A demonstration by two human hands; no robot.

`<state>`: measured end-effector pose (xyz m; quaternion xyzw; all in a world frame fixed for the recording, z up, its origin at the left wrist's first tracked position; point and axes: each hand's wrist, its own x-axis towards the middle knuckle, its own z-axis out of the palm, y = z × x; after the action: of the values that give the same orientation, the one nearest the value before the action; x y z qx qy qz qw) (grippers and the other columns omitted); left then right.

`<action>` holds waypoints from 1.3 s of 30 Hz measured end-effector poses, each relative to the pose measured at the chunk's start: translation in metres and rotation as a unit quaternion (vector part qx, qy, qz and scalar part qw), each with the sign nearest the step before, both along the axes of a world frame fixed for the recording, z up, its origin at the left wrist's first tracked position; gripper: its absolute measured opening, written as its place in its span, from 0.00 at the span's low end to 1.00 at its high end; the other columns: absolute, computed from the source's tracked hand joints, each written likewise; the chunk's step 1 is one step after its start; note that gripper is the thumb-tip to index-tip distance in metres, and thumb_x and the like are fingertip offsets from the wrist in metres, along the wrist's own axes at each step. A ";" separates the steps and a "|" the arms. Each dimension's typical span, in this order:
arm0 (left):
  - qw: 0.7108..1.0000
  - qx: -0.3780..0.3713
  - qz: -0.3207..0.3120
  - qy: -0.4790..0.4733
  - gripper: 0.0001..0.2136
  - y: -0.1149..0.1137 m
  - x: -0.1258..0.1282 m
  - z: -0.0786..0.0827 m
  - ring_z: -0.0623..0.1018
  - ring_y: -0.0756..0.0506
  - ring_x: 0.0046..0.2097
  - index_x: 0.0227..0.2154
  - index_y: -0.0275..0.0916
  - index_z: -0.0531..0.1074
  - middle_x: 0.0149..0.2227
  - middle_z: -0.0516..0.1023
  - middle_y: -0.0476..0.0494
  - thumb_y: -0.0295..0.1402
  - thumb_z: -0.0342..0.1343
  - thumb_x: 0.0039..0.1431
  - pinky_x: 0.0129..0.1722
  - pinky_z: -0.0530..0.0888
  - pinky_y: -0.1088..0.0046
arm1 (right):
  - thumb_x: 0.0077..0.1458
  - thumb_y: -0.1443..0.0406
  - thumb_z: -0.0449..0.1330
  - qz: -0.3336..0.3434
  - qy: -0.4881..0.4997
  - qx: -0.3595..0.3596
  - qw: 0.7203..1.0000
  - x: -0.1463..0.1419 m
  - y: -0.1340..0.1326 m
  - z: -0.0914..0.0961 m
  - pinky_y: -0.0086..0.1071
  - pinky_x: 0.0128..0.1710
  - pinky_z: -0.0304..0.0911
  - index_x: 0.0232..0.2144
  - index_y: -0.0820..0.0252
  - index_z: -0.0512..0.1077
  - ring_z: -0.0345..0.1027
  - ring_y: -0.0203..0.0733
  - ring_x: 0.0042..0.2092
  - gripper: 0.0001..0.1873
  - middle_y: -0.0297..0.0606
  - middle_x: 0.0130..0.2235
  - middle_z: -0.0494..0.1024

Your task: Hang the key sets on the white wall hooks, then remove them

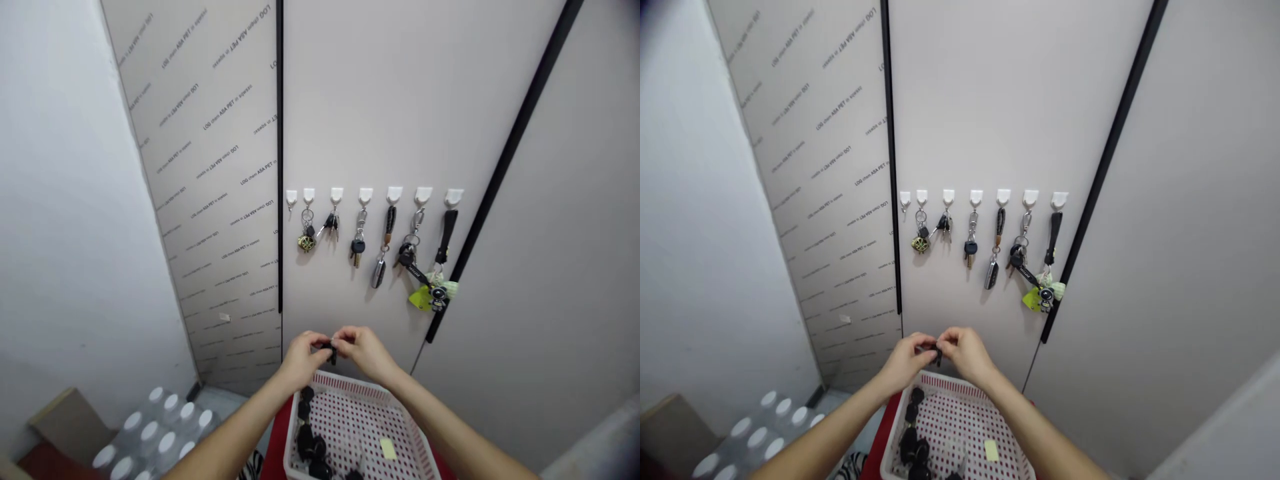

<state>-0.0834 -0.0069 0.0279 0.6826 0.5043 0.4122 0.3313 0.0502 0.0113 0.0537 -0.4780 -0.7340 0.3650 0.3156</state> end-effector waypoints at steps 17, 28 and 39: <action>0.965 0.090 0.146 -0.200 0.06 0.066 -0.054 0.121 0.63 0.56 0.18 0.19 0.31 0.68 0.14 0.65 0.52 0.28 0.49 0.40 0.21 0.63 0.80 | 0.38 0.69 0.53 -0.034 0.085 0.092 0.992 -0.074 0.061 0.120 0.24 0.18 0.59 0.18 0.66 0.65 0.60 0.29 0.18 0.04 0.32 0.14 0.66; 0.948 0.130 0.250 -0.145 0.06 0.125 -0.071 0.184 0.66 0.54 0.20 0.21 0.33 0.69 0.18 0.69 0.48 0.29 0.49 0.40 0.22 0.64 0.80 | 0.38 0.68 0.51 -0.134 0.064 0.240 0.959 -0.109 0.107 0.167 0.26 0.25 0.59 0.24 0.64 0.66 0.63 0.32 0.23 0.07 0.35 0.24 0.69; 0.935 0.117 0.326 -0.078 0.04 0.144 -0.072 0.194 0.70 0.50 0.25 0.18 0.35 0.69 0.19 0.71 0.46 0.29 0.51 0.38 0.26 0.64 0.76 | 0.37 0.73 0.50 -0.152 -0.006 0.256 0.955 -0.114 0.117 0.170 0.26 0.28 0.58 0.26 0.63 0.69 0.64 0.34 0.26 0.11 0.36 0.23 0.72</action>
<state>-0.1552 0.1368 0.2214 0.4803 0.6196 0.6061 0.1348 -0.0637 0.1281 0.2235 -0.4894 -0.7229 0.1097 0.4752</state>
